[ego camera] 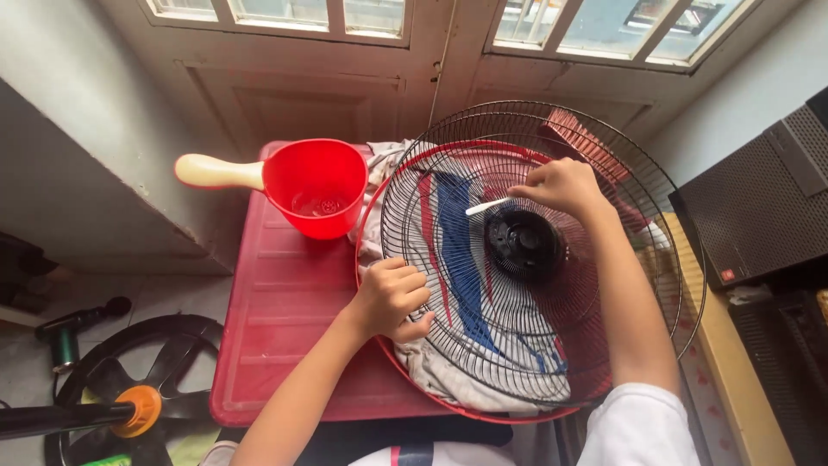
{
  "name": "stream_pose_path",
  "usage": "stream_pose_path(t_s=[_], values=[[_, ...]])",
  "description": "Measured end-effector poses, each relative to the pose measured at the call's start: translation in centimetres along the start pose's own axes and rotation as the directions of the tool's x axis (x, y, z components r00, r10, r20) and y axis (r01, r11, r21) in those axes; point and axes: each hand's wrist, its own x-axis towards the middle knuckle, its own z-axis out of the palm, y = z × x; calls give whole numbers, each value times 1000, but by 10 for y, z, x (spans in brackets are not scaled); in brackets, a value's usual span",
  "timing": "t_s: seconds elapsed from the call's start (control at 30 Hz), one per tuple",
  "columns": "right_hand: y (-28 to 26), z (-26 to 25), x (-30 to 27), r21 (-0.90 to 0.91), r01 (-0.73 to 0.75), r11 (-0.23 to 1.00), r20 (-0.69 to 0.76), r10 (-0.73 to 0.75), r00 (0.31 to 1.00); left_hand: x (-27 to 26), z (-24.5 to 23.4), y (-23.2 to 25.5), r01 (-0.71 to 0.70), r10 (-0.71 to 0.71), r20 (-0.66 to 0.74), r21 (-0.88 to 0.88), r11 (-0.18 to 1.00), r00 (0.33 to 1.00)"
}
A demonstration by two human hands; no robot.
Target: Cleaning a fan grill using a toothbrush and soapy water
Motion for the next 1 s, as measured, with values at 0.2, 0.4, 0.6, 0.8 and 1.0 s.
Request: stream_pose_path(t_s=[0.2, 0.4, 0.6, 0.8, 1.0], values=[[16, 25, 8, 59, -103, 993, -75, 108, 991, 3, -1, -4, 21, -21, 36, 1, 1000, 999], [12, -15, 3, -110, -50, 993, 323, 83, 943, 8, -12, -4, 116, -109, -45, 193, 974, 993], [-3, -30, -29, -71, -10, 997, 457, 42, 889, -3, -23, -19, 312, -268, -174, 330, 891, 948], [-2, -29, -33, 78, -146, 986, 171, 131, 977, 6, -25, 8, 181, -184, -21, -116, 977, 983], [37, 11, -11, -67, -233, 970, -17, 232, 972, 35, -31, 52, 13, 6, 73, -246, 969, 997]])
